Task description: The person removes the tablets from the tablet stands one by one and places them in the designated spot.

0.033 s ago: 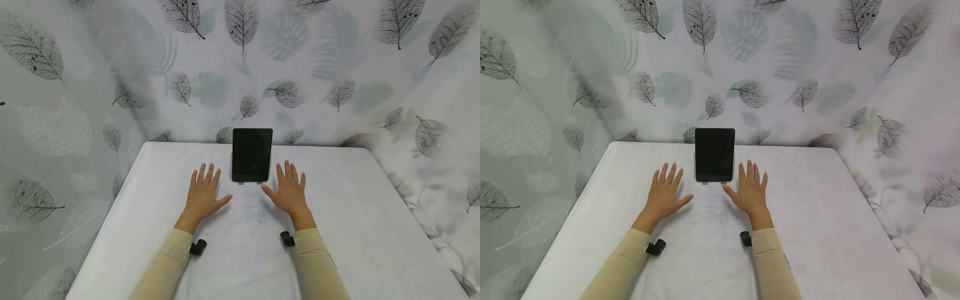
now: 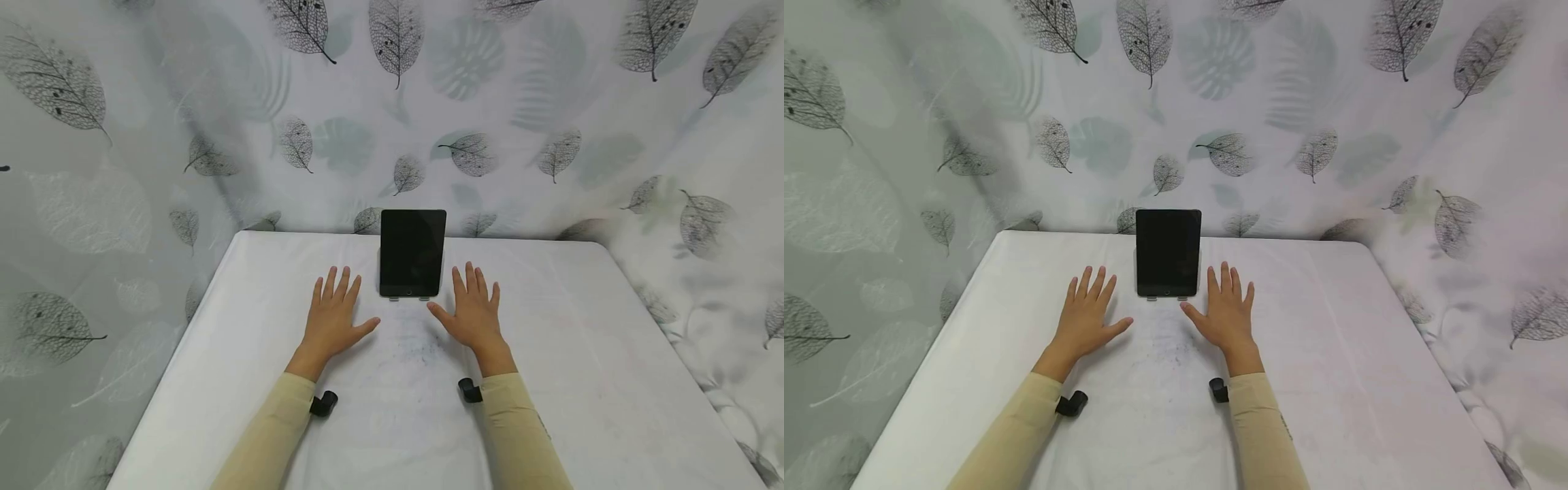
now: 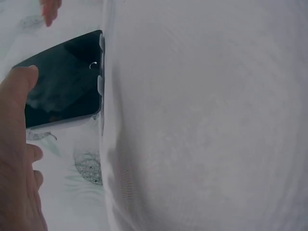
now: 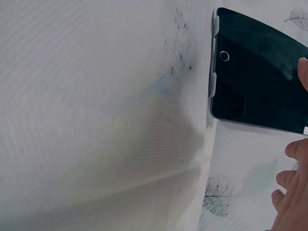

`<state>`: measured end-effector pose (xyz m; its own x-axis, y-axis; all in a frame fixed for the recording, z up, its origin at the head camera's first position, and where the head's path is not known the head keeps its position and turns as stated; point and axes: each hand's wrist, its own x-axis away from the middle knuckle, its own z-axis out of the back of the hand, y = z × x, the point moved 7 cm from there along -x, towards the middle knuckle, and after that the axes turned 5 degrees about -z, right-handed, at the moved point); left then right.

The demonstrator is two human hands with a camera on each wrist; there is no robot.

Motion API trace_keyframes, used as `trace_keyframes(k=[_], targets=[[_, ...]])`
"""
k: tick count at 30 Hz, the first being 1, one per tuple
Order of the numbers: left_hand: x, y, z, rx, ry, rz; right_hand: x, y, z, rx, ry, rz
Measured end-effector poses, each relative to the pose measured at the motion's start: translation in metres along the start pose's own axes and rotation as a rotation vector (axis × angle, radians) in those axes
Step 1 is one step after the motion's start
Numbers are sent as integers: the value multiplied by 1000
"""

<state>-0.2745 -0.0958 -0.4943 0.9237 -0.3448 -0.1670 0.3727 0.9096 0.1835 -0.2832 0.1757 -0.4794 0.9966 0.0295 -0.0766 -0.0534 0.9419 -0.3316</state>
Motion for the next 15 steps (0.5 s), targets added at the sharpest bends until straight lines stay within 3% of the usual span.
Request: trace_keyframes(k=[4, 8, 11, 15], targets=[[-2, 2, -2, 31, 11, -11, 0, 2, 1, -23, 13, 0], [-5, 7, -1, 142, 59, -20, -3, 3, 2, -105, 70, 10], [-6, 9, 0, 315, 101, -9, -6, 0, 1, -212, 110, 11], [-10, 11, -4, 621, 143, 46, -12, -4, -3, -392, 136, -10]])
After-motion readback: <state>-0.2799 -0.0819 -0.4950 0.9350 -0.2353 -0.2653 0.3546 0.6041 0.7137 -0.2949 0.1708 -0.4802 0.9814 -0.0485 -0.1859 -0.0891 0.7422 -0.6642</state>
